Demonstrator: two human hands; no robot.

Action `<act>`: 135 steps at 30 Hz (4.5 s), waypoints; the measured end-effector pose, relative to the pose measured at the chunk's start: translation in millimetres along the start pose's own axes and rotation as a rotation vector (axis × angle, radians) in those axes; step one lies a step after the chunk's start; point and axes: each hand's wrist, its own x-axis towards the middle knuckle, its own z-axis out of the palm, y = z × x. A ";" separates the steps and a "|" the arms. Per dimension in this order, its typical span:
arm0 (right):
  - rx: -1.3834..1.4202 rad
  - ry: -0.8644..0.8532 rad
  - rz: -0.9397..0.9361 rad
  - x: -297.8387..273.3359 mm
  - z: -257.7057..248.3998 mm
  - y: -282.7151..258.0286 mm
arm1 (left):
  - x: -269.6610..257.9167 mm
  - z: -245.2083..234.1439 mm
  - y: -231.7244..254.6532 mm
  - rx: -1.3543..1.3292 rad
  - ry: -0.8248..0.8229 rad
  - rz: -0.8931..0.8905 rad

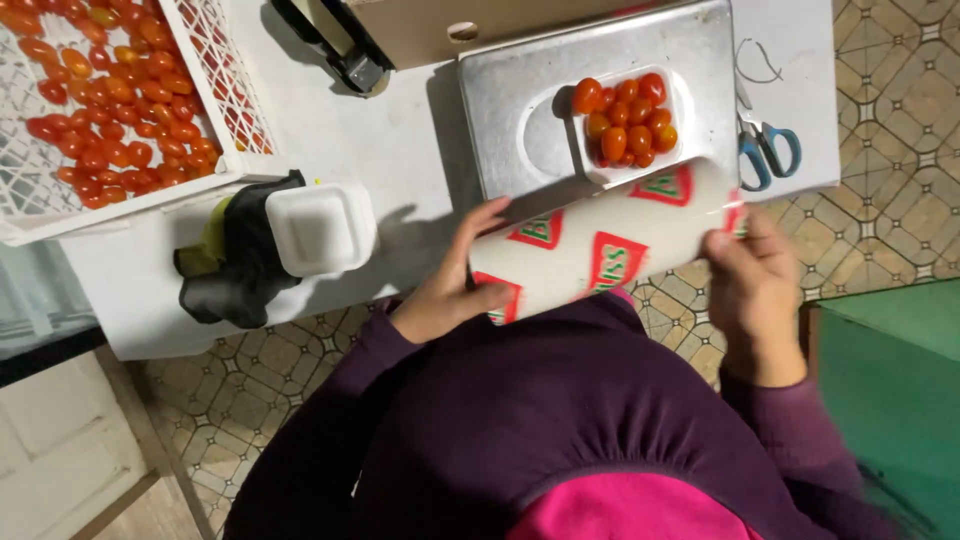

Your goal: Picking cherry tomatoes from a crate, placing them into plastic trays, weighing them on a scale, and wrapping them with plastic film.

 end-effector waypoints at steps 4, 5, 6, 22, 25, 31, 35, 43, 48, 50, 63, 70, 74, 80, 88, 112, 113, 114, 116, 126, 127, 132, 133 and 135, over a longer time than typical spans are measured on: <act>0.186 -0.201 0.346 16.2 -8.3 24.7 | -20.0 -9.9 -25.8 0.069 0.114 0.026; 0.192 -0.194 0.341 26.3 -3.8 17.1 | -26.9 -13.6 -26.5 0.074 0.105 0.025; 0.155 -0.089 0.400 36.1 0.6 8.9 | -34.0 -17.2 -26.7 0.050 0.166 -0.010; 0.508 0.339 0.568 76.9 74.9 35.3 | -120.0 -39.9 -36.0 0.066 0.416 -0.121; 0.519 0.347 0.597 86.6 81.5 30.0 | -118.8 -36.6 -29.4 0.028 0.391 -0.128; 0.576 0.290 0.520 114.3 77.6 43.6 | -104.9 -29.3 -39.0 -0.042 0.334 -0.102; 0.533 0.197 0.516 117.1 68.2 33.2 | -76.9 -12.3 -34.7 0.041 0.311 -0.068; -0.081 -0.303 0.410 75.0 -46.0 16.5 | 22.8 14.1 -66.2 0.004 0.316 -0.013; -0.165 -0.279 0.301 78.6 -68.2 11.9 | 52.5 46.2 -40.2 -0.112 0.349 -0.117; -0.121 -0.210 0.316 86.1 -76.3 7.3 | 53.0 54.0 -28.9 -0.137 0.316 -0.082; -0.362 -0.590 0.215 89.1 -69.1 13.2 | 48.0 55.6 -38.0 0.225 0.217 -0.177; -0.381 -0.471 0.152 92.8 -71.2 5.0 | 71.7 62.4 -38.7 0.892 0.241 0.048; -0.574 -0.419 0.171 96.9 -70.5 -1.8 | 90.2 57.6 -53.9 1.052 0.291 0.251; -0.977 -0.518 -0.542 110.5 -44.8 -3.3 | 88.3 48.5 -62.8 1.070 0.264 0.354; -1.132 -0.486 -0.884 121.5 -29.4 45.9 | 86.4 54.4 -59.8 1.217 0.373 0.361; -0.499 -0.382 -0.642 104.0 -47.4 50.2 | 126.5 53.1 -90.6 1.465 0.548 0.607; -0.499 -0.380 -0.638 104.5 -47.3 50.1 | 126.3 56.8 -86.0 1.465 0.544 0.604; -0.451 -0.400 -0.629 104.8 -47.0 50.1 | 125.8 60.5 -81.4 1.456 0.563 0.596; -0.407 -0.416 -0.622 103.7 -47.6 50.4 | 125.1 70.6 -71.5 1.445 0.582 0.592; -0.319 -0.439 -0.591 97.2 -37.6 44.3 | 146.5 92.7 -67.3 1.436 0.736 0.465; -0.313 -0.437 -0.595 96.3 -36.0 42.5 | 146.7 91.8 -67.8 1.439 0.745 0.461; -0.320 -0.413 -0.595 96.0 -39.0 42.5 | 146.5 79.1 -86.5 1.485 0.755 0.539; -0.327 -0.409 -0.597 95.5 -39.9 43.2 | 145.2 77.5 -86.9 1.490 0.740 0.577; -0.327 -0.415 -0.592 94.2 -39.1 40.4 | 144.5 76.0 -91.4 1.520 0.723 0.585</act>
